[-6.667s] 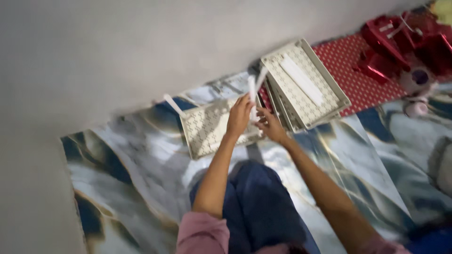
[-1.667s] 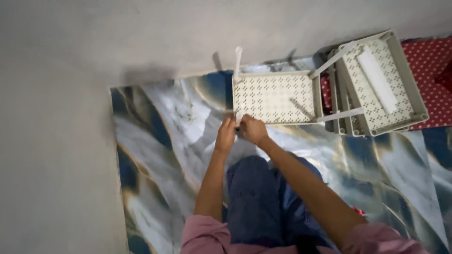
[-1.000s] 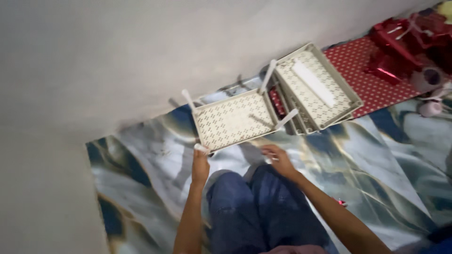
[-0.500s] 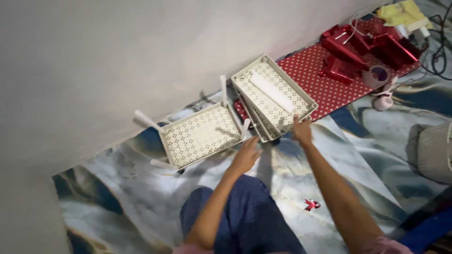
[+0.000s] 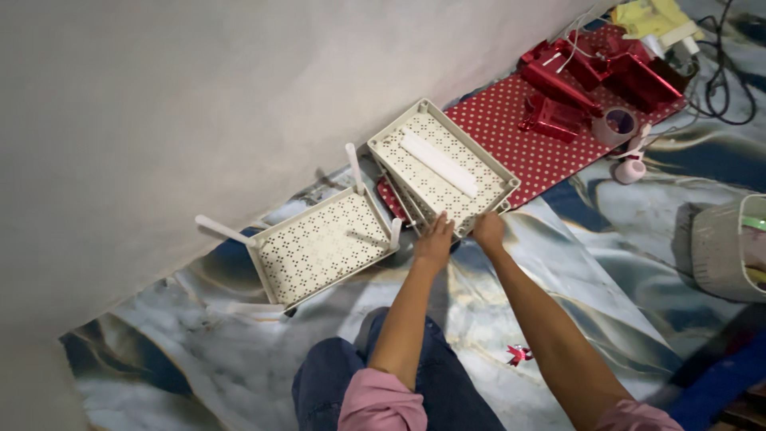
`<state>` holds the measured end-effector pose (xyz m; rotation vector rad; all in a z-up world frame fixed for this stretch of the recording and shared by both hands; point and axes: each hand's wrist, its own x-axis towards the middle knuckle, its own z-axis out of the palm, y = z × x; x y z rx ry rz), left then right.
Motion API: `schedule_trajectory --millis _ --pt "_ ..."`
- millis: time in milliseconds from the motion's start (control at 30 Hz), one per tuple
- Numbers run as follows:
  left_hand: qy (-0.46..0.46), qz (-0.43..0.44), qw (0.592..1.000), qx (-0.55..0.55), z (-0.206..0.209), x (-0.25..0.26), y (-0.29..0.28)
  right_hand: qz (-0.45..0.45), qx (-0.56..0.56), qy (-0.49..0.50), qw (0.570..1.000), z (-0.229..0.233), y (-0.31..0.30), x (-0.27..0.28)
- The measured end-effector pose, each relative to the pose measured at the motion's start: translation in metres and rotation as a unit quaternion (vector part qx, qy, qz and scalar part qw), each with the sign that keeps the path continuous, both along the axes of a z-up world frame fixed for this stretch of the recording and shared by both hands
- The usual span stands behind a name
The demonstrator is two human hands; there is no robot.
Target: The person assembles a white plastic storage rack by inserting vertical support rods into corner holes and attaching horizontal crossbars. They repeatedly insert and remove rods to adjust the configuration while working on a patterned floor mat.
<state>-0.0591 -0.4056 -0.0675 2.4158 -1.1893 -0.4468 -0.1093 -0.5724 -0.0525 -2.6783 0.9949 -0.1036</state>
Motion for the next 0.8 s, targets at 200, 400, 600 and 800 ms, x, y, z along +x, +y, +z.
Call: schedule_trajectory --millis 200,400,600,800 --pt "-0.102 -0.012 0.989 -0.102 0.054 0.005 -0.004 -0.106 0.046 -0.081 0.990 0.027 -0.020 -0.008" --pt "-0.042 -0.058 0.967 -0.243 0.164 0.016 0.018 0.031 -0.083 -0.044 0.995 0.072 -0.082 -0.019" --pt "-0.206 0.002 0.928 -0.310 0.239 0.029 0.053 0.092 -0.156 0.013 0.983 0.160 -0.126 0.018" --pt "-0.136 0.147 0.928 -0.315 0.285 0.080 0.134 0.111 -0.140 -0.013 0.984 0.223 -0.120 0.018"
